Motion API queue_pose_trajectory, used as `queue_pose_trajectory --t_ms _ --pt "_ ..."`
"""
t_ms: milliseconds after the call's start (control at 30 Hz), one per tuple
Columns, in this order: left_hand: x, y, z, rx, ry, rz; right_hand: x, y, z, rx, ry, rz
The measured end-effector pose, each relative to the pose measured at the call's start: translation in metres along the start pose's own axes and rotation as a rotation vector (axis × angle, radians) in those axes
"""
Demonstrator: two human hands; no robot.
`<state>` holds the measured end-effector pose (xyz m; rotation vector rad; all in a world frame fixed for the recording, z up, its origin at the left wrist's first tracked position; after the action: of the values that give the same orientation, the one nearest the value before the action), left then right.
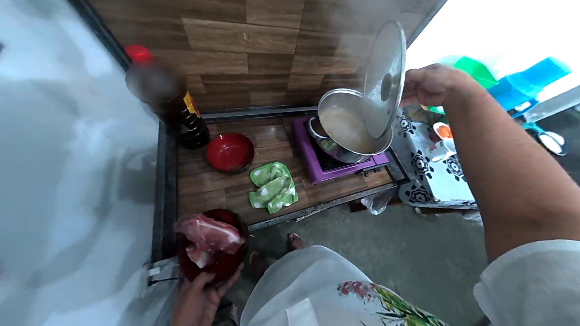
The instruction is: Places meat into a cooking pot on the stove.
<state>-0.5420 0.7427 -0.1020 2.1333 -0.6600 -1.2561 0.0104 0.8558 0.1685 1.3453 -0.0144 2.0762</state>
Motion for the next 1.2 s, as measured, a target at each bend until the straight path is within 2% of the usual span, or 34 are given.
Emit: queue_pose_trajectory --t_ms 233,367,500,633,733,833,1033,1133,1200 --pt "0.003 0.005 0.001 0.021 0.035 -0.023 -0.01 -0.006 -0.002 0.031 0.022 0.008" --pt "0.003 0.008 0.005 0.013 0.059 -0.042 0.019 0.012 -0.038 0.04 0.175 0.172" --pt "-0.002 0.011 -0.001 -0.048 0.043 -0.059 0.064 0.043 -0.12 0.187 0.481 0.423" --pt "-0.005 0.01 -0.004 -0.053 0.046 -0.073 0.07 0.037 -0.247 0.329 0.824 0.626" --pt "-0.01 0.009 -0.008 -0.039 0.048 -0.097 0.045 0.015 -0.342 0.421 1.03 0.591" --pt "-0.017 0.014 -0.011 -0.043 0.052 -0.11 0.021 0.001 -0.401 0.46 1.102 0.542" --pt "-0.025 0.019 -0.015 0.004 0.03 -0.099 0.002 -0.016 -0.439 0.459 1.111 0.505" --pt "-0.027 0.016 -0.024 0.019 -0.077 -0.11 0.013 -0.004 -0.427 0.464 1.083 0.534" --pt "-0.027 0.01 -0.035 0.044 -0.155 -0.129 0.024 0.023 -0.406 0.572 0.935 0.615"
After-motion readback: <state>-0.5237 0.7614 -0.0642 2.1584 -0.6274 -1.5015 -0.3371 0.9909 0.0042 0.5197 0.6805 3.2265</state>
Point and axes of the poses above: each hand's wrist, its own y-axis away from the middle knuckle, its own z-axis out of the back of the hand, x = y × z, the point moved 3 cm from there along -y, towards the middle knuckle, and after that the axes turned 3 degrees about x, right-handed, at the moved point
